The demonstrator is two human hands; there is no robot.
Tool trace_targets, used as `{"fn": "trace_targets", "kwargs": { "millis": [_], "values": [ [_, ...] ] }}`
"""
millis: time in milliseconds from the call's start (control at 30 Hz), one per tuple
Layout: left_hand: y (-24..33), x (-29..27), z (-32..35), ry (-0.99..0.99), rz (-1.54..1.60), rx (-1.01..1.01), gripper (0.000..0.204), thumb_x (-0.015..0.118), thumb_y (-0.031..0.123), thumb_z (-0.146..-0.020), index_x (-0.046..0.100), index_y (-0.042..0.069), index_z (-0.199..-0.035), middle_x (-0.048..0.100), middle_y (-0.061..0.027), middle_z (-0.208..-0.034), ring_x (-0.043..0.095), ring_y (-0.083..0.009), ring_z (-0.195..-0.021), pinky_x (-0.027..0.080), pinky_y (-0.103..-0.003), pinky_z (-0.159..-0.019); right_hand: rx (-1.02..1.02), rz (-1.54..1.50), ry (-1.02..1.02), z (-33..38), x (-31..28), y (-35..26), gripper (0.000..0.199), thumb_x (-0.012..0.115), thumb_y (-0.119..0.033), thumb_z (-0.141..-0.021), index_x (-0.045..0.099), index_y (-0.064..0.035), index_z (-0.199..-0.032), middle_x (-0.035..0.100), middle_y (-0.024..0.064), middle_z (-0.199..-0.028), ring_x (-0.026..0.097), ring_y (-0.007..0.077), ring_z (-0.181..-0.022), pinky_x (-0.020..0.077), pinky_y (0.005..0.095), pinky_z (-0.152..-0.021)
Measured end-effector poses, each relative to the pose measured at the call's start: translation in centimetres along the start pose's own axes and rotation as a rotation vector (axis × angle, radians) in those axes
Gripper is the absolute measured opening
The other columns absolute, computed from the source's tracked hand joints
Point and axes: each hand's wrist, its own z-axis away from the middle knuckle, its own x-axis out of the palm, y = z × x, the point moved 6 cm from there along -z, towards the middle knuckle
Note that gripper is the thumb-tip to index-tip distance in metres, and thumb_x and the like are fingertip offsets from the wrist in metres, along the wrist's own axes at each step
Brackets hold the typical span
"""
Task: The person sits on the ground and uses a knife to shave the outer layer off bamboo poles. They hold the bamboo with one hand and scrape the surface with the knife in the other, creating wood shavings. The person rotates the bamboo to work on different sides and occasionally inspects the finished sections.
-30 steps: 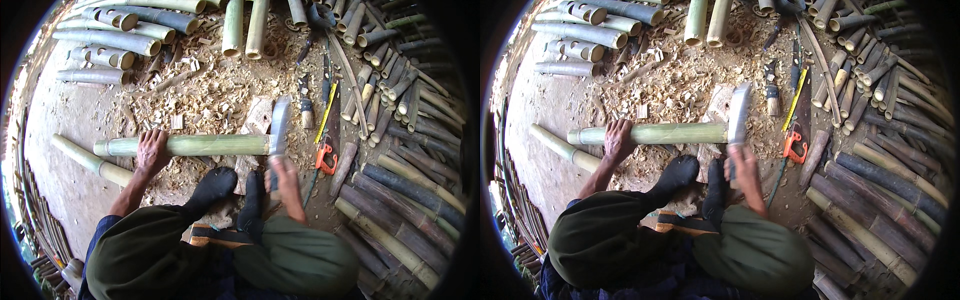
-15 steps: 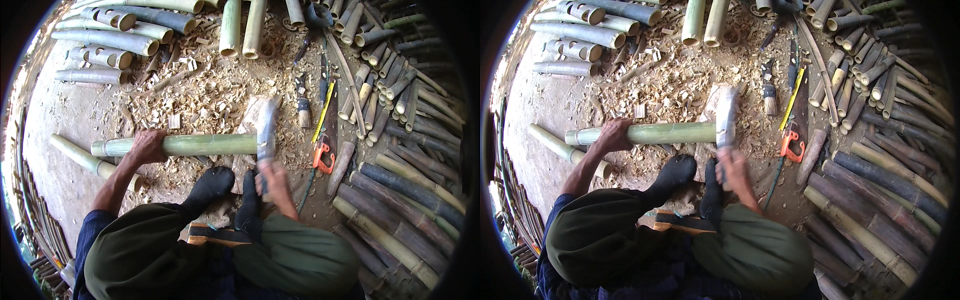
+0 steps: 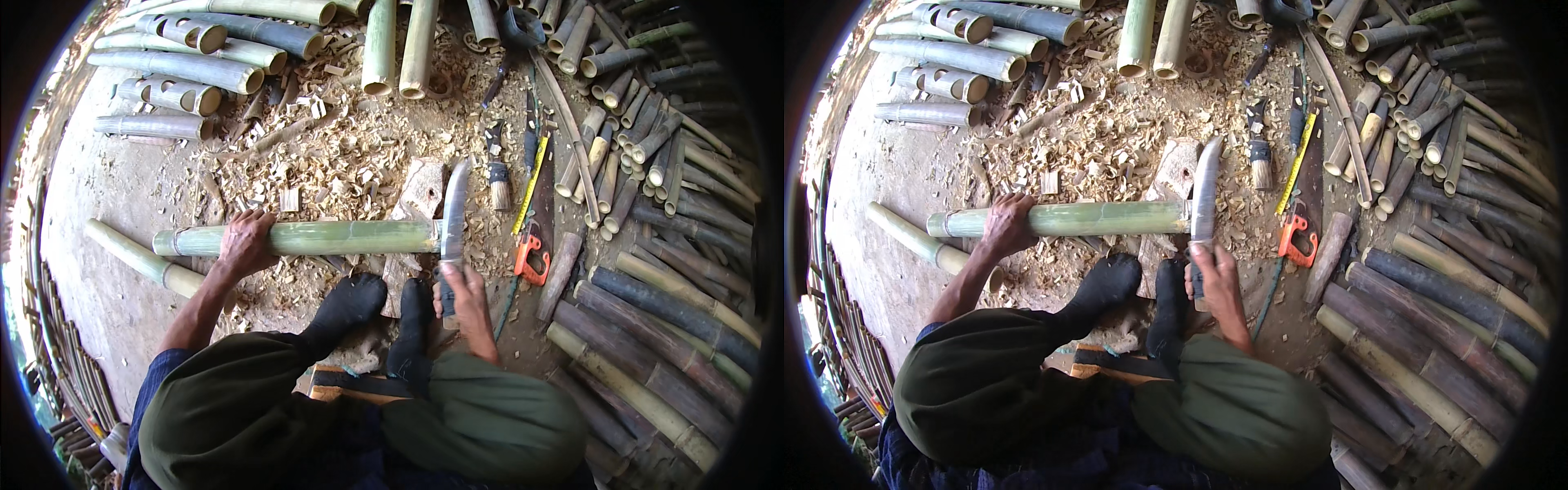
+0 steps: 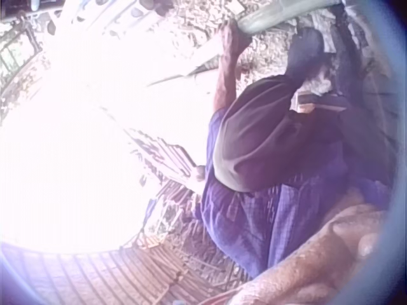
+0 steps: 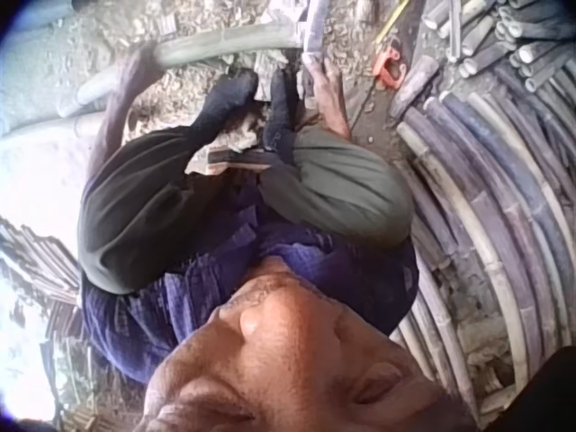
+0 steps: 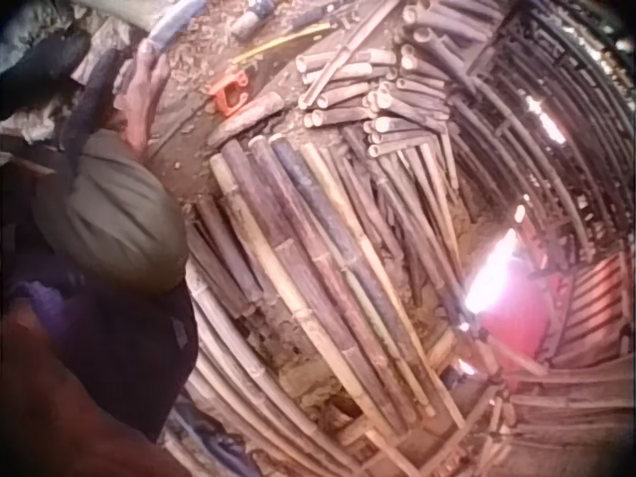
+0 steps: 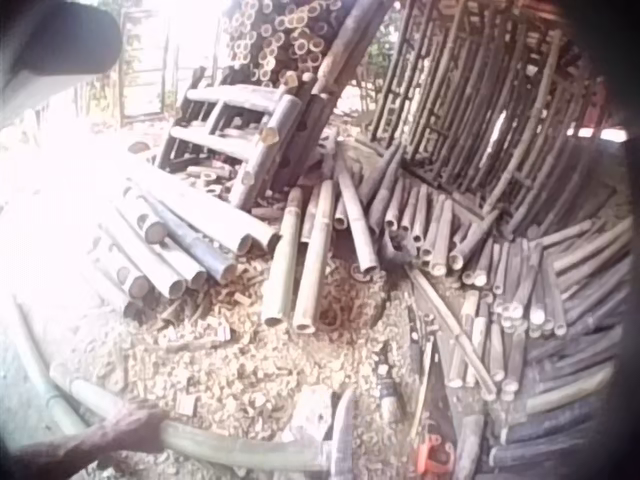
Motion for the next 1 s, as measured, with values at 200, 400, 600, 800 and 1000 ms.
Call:
{"fn": "trace_targets", "kwargs": {
  "millis": [200, 400, 600, 800, 1000],
  "values": [
    [-0.3, 0.6, -0.2, -0.005, 0.009, -0.010, 0.049, 0.088, 0.015, -0.058, 0.069, 0.007, -0.103, 0.069, -0.0123, -0.099, 0.068, -0.0342, -0.100, 0.052, -0.048, -0.093, -0.044, -0.013, 0.018, -0.9, 0.9, 1.7, 0.027, 0.059, -0.033, -0.112, 0.060, -0.0059, -0.106, 0.063, 0.0038, -0.071, 0.061, 0.0130, -0.052, 0.0514, 0.0313, -0.045],
    [0.1, 0.7, 0.9, 0.100, -0.036, 0.012, 0.045, 0.088, 0.015, -0.061, 0.066, 0.007, -0.100, 0.067, -0.0123, -0.097, 0.067, -0.0332, -0.098, 0.052, -0.047, -0.091, -0.084, 0.033, 0.028, -0.5, 0.0, 0.0, 0.026, 0.061, -0.031, -0.111, 0.063, -0.0056, -0.112, 0.064, 0.0044, -0.072, 0.061, 0.0126, -0.052, 0.0515, 0.0302, -0.044],
    [0.6, 0.7, 0.9, 0.176, -0.042, 0.032, 0.042, 0.084, 0.014, -0.063, 0.064, 0.006, -0.099, 0.065, -0.0127, -0.098, 0.065, -0.0335, -0.098, 0.051, -0.046, -0.090, -0.018, 0.201, -0.155, -0.4, 2.5, 2.3, 0.026, 0.061, -0.032, -0.111, 0.063, -0.0056, -0.114, 0.064, 0.0044, -0.068, 0.061, 0.0125, -0.051, 0.0507, 0.0300, -0.043],
    [-0.2, 1.4, 1.9, 0.221, -0.101, 0.014, 0.049, 0.092, 0.020, -0.064, 0.065, 0.008, -0.103, 0.064, -0.0120, -0.101, 0.064, -0.0346, -0.101, 0.051, -0.048, -0.091, -0.155, -0.076, 0.097, -0.9, -1.0, -0.6, 0.027, 0.058, -0.034, -0.113, 0.060, -0.0063, -0.114, 0.064, 0.0043, -0.071, 0.061, 0.0127, -0.052, 0.0521, 0.0293, -0.044],
    [1.1, 0.6, 1.3, 0.237, -0.049, 0.021, 0.039, 0.082, 0.014, -0.066, 0.064, 0.006, -0.101, 0.064, -0.0126, -0.098, 0.064, -0.0339, -0.099, 0.049, -0.047, -0.091, 0.026, 0.349, -0.283, 0.8, 4.4, 1.5, 0.028, 0.064, -0.032, -0.110, 0.065, -0.0040, -0.110, 0.066, 0.0050, -0.073, 0.062, 0.0125, -0.054, 0.0497, 0.0312, -0.046]
  ]
}}
